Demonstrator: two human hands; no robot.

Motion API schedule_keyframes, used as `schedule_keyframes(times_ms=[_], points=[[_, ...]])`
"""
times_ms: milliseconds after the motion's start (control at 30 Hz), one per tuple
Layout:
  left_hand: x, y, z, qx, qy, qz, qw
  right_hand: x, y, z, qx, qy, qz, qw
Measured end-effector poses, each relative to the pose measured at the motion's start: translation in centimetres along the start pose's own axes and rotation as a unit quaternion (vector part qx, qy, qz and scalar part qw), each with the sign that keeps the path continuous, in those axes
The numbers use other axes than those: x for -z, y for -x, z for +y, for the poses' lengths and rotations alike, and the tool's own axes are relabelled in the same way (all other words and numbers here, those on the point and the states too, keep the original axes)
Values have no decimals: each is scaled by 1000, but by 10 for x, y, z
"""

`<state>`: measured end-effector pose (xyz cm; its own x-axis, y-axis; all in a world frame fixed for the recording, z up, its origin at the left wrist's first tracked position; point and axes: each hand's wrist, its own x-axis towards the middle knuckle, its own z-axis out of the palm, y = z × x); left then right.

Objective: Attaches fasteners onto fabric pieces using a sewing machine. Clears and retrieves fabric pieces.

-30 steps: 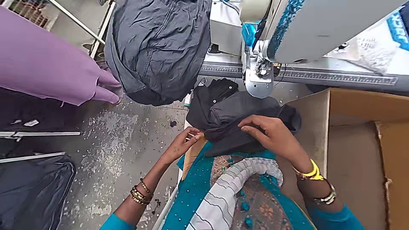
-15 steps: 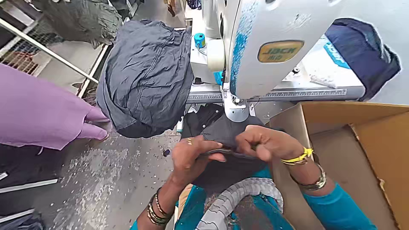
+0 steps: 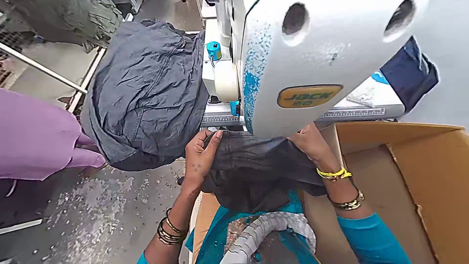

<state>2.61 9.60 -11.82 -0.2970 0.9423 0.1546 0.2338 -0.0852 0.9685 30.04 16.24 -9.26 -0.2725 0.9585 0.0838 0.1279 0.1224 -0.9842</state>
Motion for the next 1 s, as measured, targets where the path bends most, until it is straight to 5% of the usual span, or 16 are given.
schedule_keyframes(times_ms=[200, 267, 433, 667, 1000], points=[[3, 1, 3, -21, -34, -5, 999, 4, -6, 2, 25, 2, -31, 999], [3, 4, 2, -28, -26, -10, 999, 14, -7, 3, 30, 93, -27, 995], [2, 7, -3, -32, 4, -21, 999, 55, -21, 8, 113, 410, 145, 893], [1, 7, -6, -43, 2, -21, 999, 50, -43, 28, 175, 545, 96, 814], [3, 4, -15, -2, 51, -46, 998, 63, -17, 22, 135, 365, 213, 896]])
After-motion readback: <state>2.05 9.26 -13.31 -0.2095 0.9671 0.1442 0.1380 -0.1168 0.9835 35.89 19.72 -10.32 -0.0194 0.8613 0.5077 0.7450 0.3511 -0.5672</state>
